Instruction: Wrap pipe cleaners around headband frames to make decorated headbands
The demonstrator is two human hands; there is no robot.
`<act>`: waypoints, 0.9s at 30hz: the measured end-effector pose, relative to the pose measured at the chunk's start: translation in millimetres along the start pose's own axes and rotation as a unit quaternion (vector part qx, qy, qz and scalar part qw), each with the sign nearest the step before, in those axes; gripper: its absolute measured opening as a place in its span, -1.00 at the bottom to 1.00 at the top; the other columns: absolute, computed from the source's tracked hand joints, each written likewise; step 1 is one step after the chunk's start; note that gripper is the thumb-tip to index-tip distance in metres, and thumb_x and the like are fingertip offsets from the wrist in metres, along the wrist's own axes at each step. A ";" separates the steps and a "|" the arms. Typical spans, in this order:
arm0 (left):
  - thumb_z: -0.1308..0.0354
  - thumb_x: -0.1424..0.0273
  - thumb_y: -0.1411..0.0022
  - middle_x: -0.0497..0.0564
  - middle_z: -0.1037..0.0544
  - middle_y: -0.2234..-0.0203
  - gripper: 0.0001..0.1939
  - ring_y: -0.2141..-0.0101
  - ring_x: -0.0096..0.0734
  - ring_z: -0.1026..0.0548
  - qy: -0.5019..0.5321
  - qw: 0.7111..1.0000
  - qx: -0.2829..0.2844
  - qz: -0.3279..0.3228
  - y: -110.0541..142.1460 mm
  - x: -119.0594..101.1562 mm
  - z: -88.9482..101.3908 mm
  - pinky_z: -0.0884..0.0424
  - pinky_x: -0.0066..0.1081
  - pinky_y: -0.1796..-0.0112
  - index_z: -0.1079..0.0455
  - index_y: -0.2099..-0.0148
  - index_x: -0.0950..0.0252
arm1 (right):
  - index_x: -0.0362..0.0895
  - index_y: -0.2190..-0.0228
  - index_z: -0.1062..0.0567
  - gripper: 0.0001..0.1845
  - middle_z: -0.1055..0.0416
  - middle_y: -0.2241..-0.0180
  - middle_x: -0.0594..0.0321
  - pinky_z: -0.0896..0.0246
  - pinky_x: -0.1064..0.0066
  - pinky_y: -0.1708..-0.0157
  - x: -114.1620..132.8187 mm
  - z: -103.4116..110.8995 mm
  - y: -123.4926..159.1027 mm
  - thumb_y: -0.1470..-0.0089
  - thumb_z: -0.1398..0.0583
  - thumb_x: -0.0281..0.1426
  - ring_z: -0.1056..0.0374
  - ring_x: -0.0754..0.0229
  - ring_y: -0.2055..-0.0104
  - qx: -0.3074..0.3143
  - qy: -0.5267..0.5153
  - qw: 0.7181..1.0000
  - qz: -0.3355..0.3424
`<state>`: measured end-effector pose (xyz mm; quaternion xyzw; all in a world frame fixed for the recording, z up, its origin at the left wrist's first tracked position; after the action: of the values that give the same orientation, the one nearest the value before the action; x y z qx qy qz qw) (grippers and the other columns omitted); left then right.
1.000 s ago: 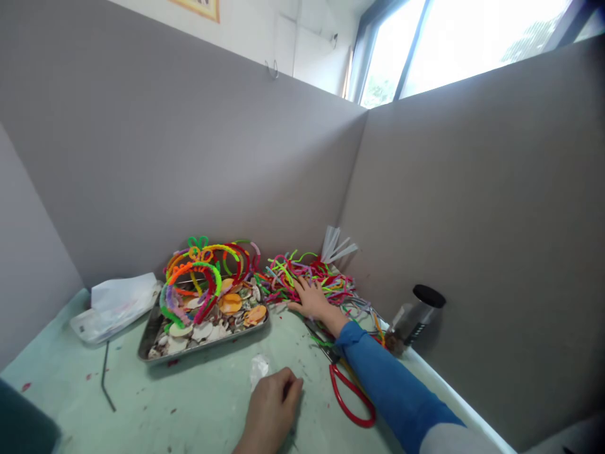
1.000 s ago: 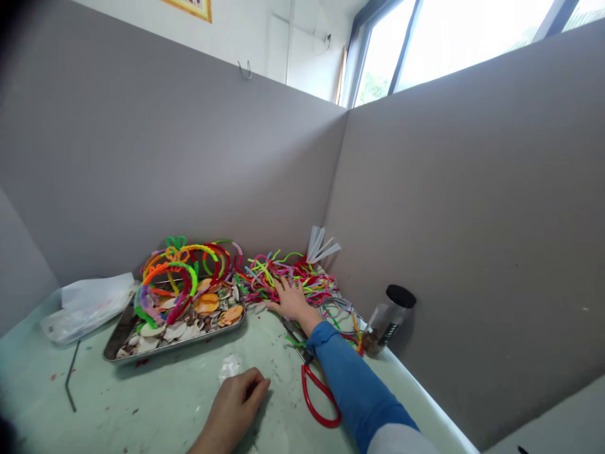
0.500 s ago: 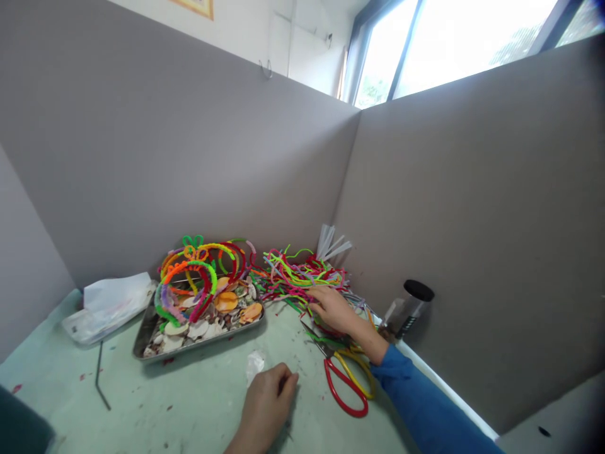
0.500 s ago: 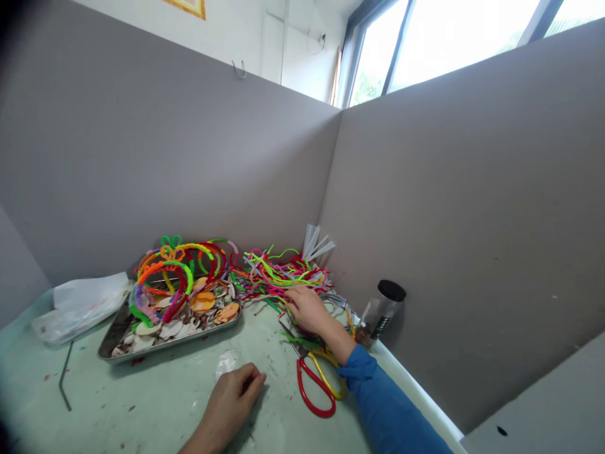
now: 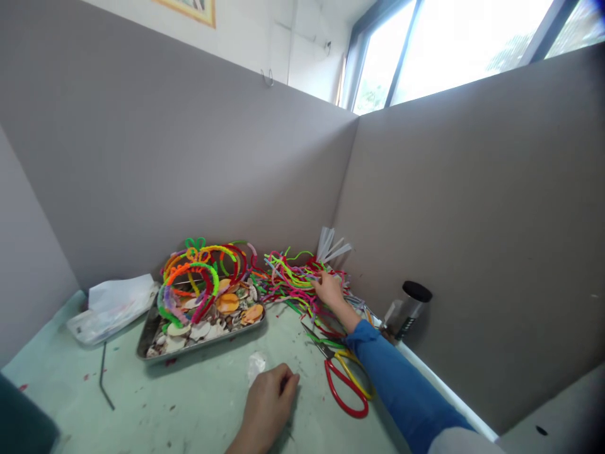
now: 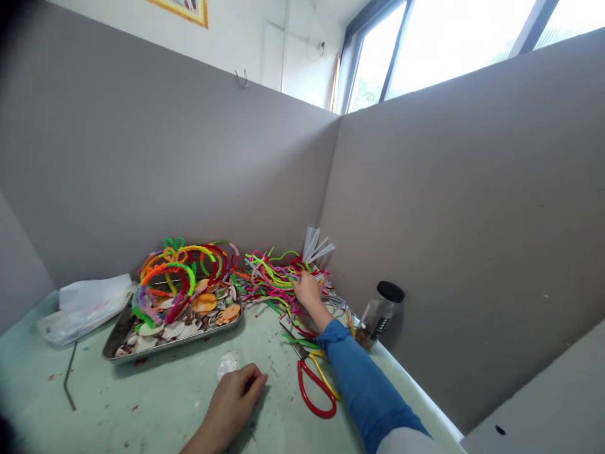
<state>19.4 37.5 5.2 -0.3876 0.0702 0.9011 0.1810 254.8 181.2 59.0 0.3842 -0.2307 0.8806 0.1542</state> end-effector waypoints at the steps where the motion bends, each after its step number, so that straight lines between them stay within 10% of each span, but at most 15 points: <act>1: 0.06 0.32 -0.20 -0.03 -0.46 0.59 -0.72 0.51 -0.44 -0.36 0.000 1.000 -0.001 0.000 -0.1 0.0 0.0 -0.07 -0.48 0.47 -0.35 0.48 0.30 | -0.22 0.45 -0.50 -0.85 -0.49 0.36 0.03 -0.18 0.31 0.17 -1.3 -4.2 -2.6 0.19 -0.26 -0.45 -0.38 0.01 0.17 0.003 -0.005 1.000 -0.019; 8: 0.04 0.33 -0.20 -0.03 -0.48 0.58 -0.73 0.50 -0.45 -0.38 -0.003 1.000 -0.005 -0.003 -1.2 1.6 -1.4 -0.07 -0.49 0.46 -0.37 0.47 0.29 | -0.16 0.64 -0.37 -0.76 -0.22 0.79 0.37 -0.11 0.50 0.63 5.6 -9.5 -17.3 0.05 -0.14 -0.30 -0.20 0.30 0.69 0.003 -0.173 0.983 -0.064; 20: 0.05 0.32 -0.20 -0.02 -0.47 0.59 -0.72 0.51 -0.45 -0.37 -0.010 1.000 -0.006 -0.003 -0.6 0.8 -0.6 -0.07 -0.48 0.47 -0.38 0.47 0.30 | -0.12 0.29 -0.38 -0.59 -0.38 0.51 0.31 -0.22 0.52 0.53 17.2 35.0 -5.6 0.02 -0.10 -0.05 -0.27 0.36 0.55 -0.056 -0.440 0.896 0.010; 27: 0.04 0.33 -0.19 -0.03 -0.47 0.59 -0.73 0.50 -0.44 -0.37 -0.006 1.000 -0.003 0.004 -1.2 0.4 0.0 -0.07 -0.49 0.46 -0.38 0.47 0.29 | -0.18 0.67 -0.42 -0.78 -0.26 0.77 0.41 0.03 0.57 0.71 24.9 19.2 17.8 0.24 -0.30 -0.31 -0.13 0.39 0.72 0.095 -0.343 0.934 0.036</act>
<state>19.6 38.8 4.9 -0.3825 0.0681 0.9043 0.1769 242.0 158.4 83.9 0.6669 -0.1989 0.7181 -0.0036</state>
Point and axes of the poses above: each hand's wrist, its own y-axis away from the middle knuckle, its own z-axis out of the back of the hand, x = y × z, the point moved 3 cm from there along -y, towards the middle knuckle
